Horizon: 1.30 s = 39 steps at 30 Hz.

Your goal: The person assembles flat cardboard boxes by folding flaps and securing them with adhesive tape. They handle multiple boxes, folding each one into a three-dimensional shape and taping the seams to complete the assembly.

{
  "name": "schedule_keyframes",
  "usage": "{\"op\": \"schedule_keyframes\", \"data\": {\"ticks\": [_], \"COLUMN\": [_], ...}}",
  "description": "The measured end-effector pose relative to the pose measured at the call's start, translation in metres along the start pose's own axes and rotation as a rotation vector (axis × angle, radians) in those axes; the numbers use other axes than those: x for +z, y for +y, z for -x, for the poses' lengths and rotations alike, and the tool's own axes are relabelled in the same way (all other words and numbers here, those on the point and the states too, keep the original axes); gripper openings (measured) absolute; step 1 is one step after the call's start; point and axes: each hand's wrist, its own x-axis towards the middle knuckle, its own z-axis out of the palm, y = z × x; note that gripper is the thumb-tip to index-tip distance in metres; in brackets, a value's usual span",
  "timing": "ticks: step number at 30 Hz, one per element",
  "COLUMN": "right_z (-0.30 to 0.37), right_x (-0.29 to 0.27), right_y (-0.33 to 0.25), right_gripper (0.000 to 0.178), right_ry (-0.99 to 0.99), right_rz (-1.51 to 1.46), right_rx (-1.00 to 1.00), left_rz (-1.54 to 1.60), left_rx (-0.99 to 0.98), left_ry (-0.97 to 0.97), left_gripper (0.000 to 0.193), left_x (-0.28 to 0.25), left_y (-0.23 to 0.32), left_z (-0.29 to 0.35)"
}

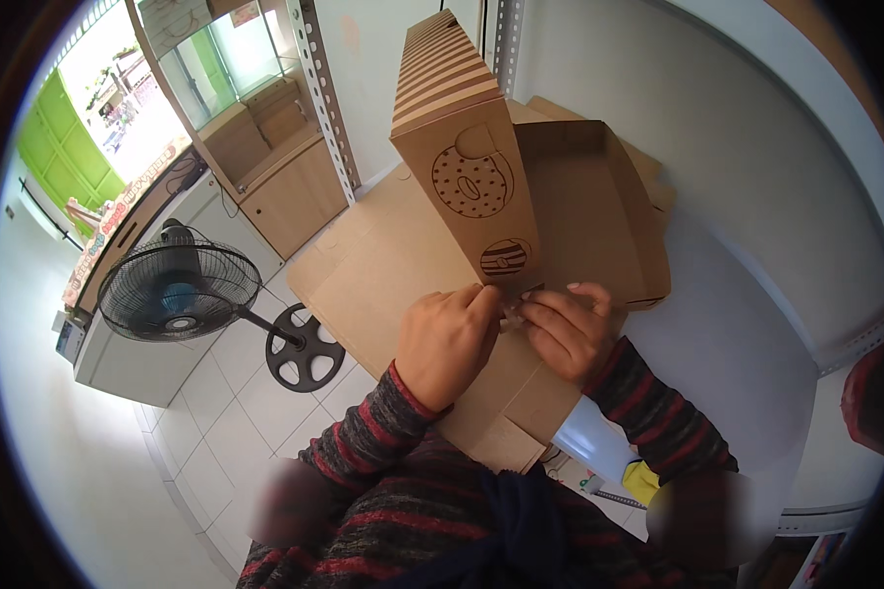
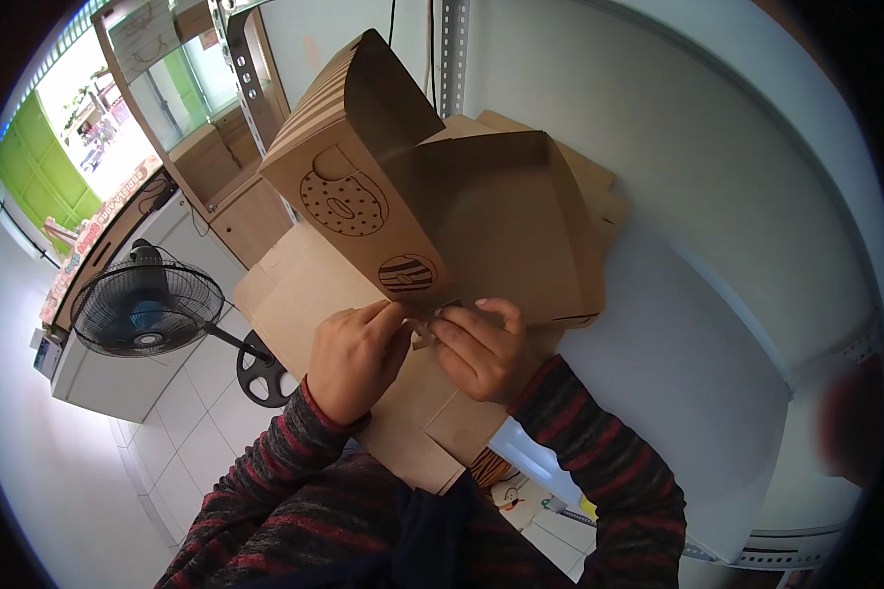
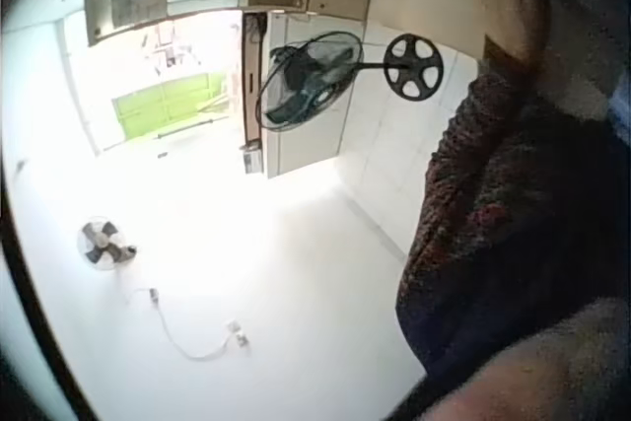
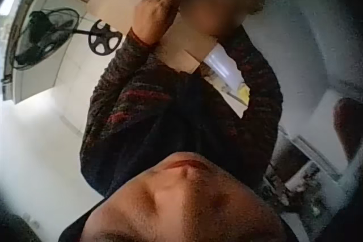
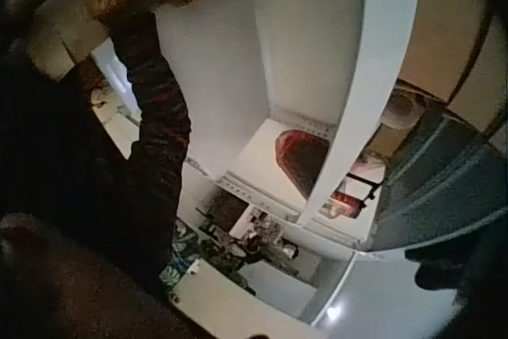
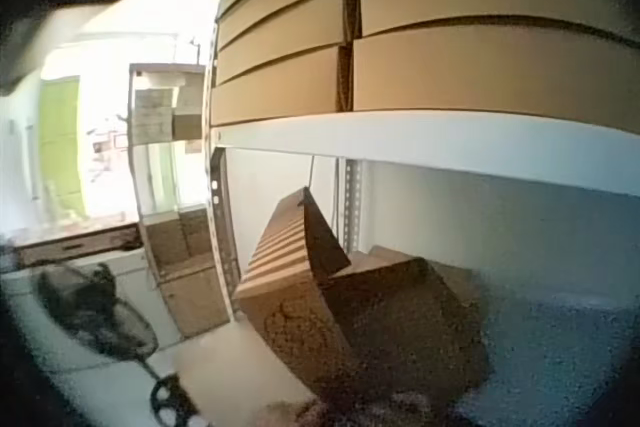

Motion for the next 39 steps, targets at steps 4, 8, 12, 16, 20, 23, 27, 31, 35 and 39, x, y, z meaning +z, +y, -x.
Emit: {"op": "schedule_keyframes", "data": {"ticks": [4, 8, 12, 16, 20, 23, 27, 31, 35, 39], "right_z": [-0.001, -0.005, -0.011, -0.016, -0.012, -0.013, -0.013, -0.014, -0.011, -0.01], "right_x": [-0.002, -0.004, -0.007, -0.007, -0.007, -0.006, -0.003, -0.002, -0.003, -0.006], "right_y": [-0.001, 0.0, 0.002, 0.002, 0.006, 0.01, 0.008, 0.006, 0.004, 0.003], "right_gripper": [0.006, 0.003, 0.01, 0.012, 0.011, 0.009, 0.006, 0.008, 0.007, 0.007], "right_ry": [-0.031, -0.047, -0.081, -0.093, -0.071, -0.001, 0.03, 0.024, 0.012, -0.011], "right_rz": [-0.027, -0.021, -0.024, -0.014, -0.045, -0.098, -0.138, -0.122, -0.071, -0.034], "right_rx": [-0.002, 0.006, 0.006, 0.034, -0.012, -0.068, -0.093, -0.086, -0.049, -0.001], "left_rz": [0.009, -0.017, 0.06, 0.031, 0.073, 0.189, 0.244, 0.185, 0.092, 0.007], "left_rx": [-0.103, -0.095, -0.085, -0.07, -0.118, -0.142, -0.142, -0.089, 0.012, 0.089], "left_ry": [-0.081, -0.084, -0.062, -0.02, -0.028, -0.02, -0.041, -0.019, -0.018, -0.046], "left_gripper": [0.008, 0.008, 0.009, 0.01, 0.007, 0.005, 0.005, 0.005, 0.005, 0.008], "left_x": [0.005, 0.011, 0.007, 0.013, 0.017, 0.019, 0.018, 0.016, 0.01, 0.011], "left_y": [0.006, 0.003, -0.001, -0.005, -0.006, -0.01, -0.015, -0.015, -0.014, -0.016], "left_z": [-0.002, -0.002, -0.003, -0.006, -0.008, -0.007, -0.008, -0.009, -0.011, -0.011]}}
